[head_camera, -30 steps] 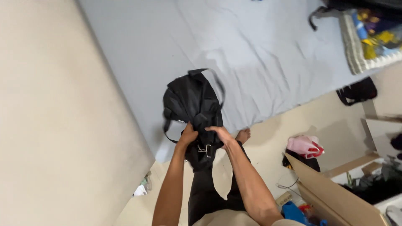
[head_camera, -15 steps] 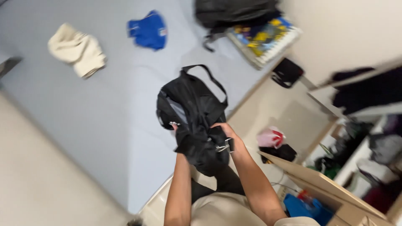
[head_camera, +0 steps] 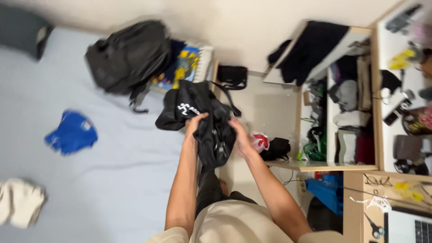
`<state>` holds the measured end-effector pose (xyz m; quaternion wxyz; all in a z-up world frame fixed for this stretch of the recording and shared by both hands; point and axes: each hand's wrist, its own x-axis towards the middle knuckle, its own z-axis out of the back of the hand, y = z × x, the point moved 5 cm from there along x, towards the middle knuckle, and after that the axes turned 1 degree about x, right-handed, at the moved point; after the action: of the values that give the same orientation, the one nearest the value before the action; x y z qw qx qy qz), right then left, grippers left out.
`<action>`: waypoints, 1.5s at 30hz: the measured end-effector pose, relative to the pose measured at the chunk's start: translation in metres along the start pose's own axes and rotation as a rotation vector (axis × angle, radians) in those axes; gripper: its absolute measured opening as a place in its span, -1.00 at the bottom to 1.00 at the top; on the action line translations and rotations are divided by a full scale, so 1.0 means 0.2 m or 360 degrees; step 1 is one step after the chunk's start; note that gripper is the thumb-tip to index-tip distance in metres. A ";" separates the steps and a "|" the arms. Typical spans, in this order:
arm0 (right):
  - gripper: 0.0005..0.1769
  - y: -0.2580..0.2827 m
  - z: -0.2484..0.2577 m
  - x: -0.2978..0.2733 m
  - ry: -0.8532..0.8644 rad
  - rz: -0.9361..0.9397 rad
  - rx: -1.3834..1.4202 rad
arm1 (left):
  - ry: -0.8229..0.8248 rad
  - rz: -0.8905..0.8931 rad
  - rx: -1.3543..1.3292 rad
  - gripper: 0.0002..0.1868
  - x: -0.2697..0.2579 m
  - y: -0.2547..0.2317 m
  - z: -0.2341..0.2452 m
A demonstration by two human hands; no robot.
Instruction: The person picks up folded clothes from a bed, including a white shirt, a red shirt, and a dark garment, and places them into a closet. The person also places a black drawstring bag and a blue jacket into the closet. The person moves between the bed and the closet multiple times to store the items.
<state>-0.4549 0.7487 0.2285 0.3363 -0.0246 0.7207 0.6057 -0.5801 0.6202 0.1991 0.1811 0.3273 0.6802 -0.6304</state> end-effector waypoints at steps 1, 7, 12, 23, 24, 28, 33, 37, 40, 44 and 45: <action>-0.45 0.06 0.07 -0.01 0.0043 0.0111 0.0529 | 0.0097 0.0095 -0.0297 -0.60 0.13 0.00 -0.09; -0.33 0.21 0.32 0.18 -0.0104 -0.0010 0.1182 | 0.1183 0.0359 -0.0776 -0.76 0.75 -0.03 -0.60; -0.38 0.22 0.62 0.47 -0.0286 -0.0300 0.1463 | 0.1516 0.0315 -0.0193 -0.75 0.93 0.07 -0.87; -0.49 -0.01 1.77 0.72 -0.0696 0.0109 0.1611 | 0.2238 0.0179 0.0990 -0.71 1.04 0.55 -1.47; -0.49 0.05 1.76 0.74 -0.0709 0.0120 0.1626 | 0.2253 0.0184 0.1007 -0.71 1.04 0.50 -1.55; -0.44 0.32 1.57 0.74 -0.0533 0.0439 -0.0576 | 0.2112 0.0322 0.1072 -0.61 1.11 0.42 -1.90; 0.33 0.86 1.37 0.47 -0.0513 -0.0110 -0.1091 | 0.1955 0.0558 0.1214 -0.49 1.23 0.51 -2.12; 0.31 0.66 1.48 0.57 -0.1293 0.0144 -0.1009 | 0.1875 0.0711 0.1383 -0.38 1.29 0.58 -2.32; 0.08 0.57 1.62 0.59 -0.1654 0.0059 -0.0946 | 0.1848 0.0818 0.1552 -0.31 1.29 0.66 -2.47; -0.22 0.30 1.77 0.54 -0.2069 0.0213 -0.0185 | 0.1846 0.0926 0.1814 -0.20 1.25 0.79 -2.71; -0.22 0.12 1.78 0.60 -0.2143 0.0190 -0.0151 | 0.1844 0.0938 0.1879 -0.18 1.13 0.72 -2.82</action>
<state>-0.3951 1.1167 0.1730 0.6764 0.3831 0.3269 0.5375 -0.5527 1.2187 0.0232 -0.2362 0.7985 0.1158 -0.5415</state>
